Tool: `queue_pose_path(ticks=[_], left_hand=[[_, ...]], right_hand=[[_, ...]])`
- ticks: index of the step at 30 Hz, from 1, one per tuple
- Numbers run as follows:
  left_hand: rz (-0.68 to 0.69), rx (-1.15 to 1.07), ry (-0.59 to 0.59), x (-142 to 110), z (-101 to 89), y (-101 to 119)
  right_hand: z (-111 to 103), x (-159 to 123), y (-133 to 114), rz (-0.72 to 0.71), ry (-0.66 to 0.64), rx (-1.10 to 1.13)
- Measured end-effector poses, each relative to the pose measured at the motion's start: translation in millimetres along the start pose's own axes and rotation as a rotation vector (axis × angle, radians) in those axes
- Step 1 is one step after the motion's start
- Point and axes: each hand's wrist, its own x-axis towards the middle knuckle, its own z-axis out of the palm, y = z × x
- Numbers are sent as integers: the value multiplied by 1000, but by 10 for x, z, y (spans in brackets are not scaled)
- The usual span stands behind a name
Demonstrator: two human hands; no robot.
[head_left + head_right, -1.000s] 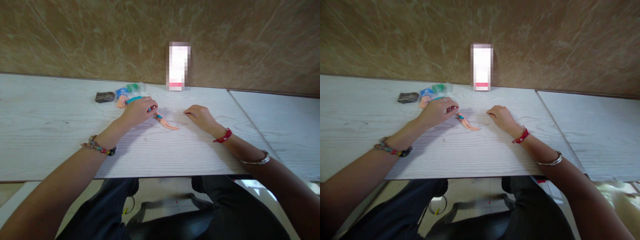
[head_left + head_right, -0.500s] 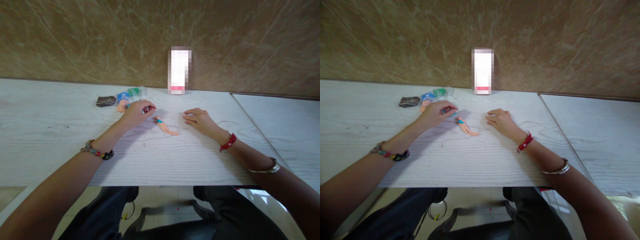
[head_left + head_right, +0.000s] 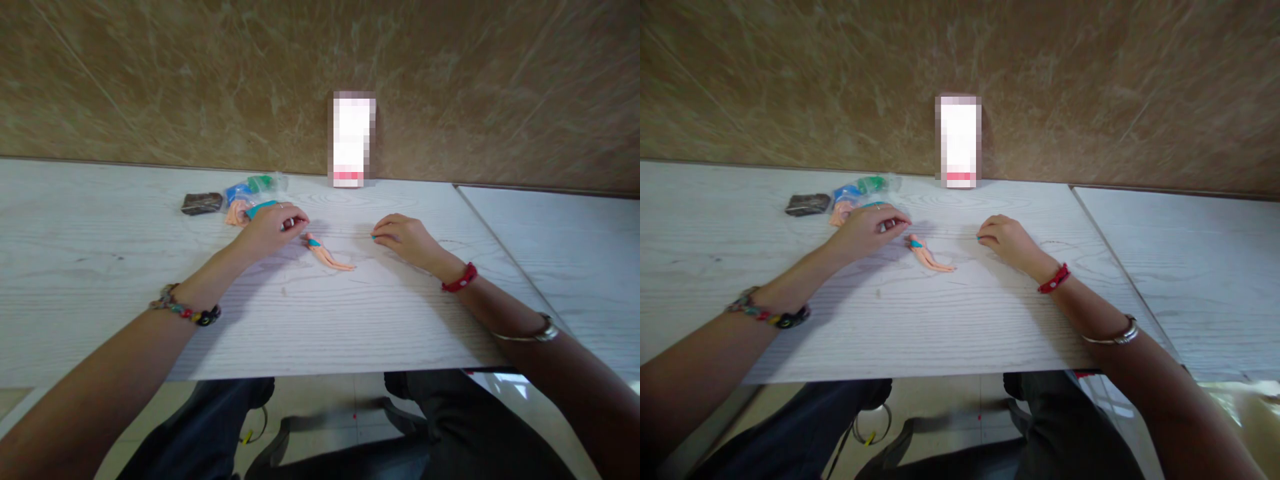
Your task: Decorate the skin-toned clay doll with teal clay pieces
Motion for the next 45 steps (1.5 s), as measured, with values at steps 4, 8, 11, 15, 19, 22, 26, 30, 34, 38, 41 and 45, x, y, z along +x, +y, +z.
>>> queue_pose_path(ticks=[4,8,11,15,19,22,26,30,34,38,41,45], left_hand=[[-2,12,-5,-8,-1,4],[-32,23,-12,-16,-10,3],[-28,36,-16,-19,-13,-1],[-20,60,-12,-22,-14,2],[5,55,-17,-22,-10,-6],[17,55,-33,-22,-2,-19],[29,61,-24,-24,4,-21],[59,68,-32,-23,13,-30],[76,57,-9,-17,23,-49],[86,57,-19,-17,33,-63],[88,61,-13,-21,40,-75],[79,70,-2,-22,36,-82]], right_hand=[[62,62,-28,0,14,-41],[74,45,-57,-28,5,-52],[85,29,-66,-69,-44,-33],[85,-3,-61,7,-65,-148],[55,-69,-94,-83,-154,-191],[34,-99,-118,-101,-200,-242],[2,-128,-134,-134,-242,-247],[-29,-135,-173,-122,-354,-247],[-66,-153,-139,-15,-400,-285],[-70,-147,-86,-99,-454,-223],[-55,-103,-76,-77,-410,-186],[-54,-67,-53,-71,-295,-105]])
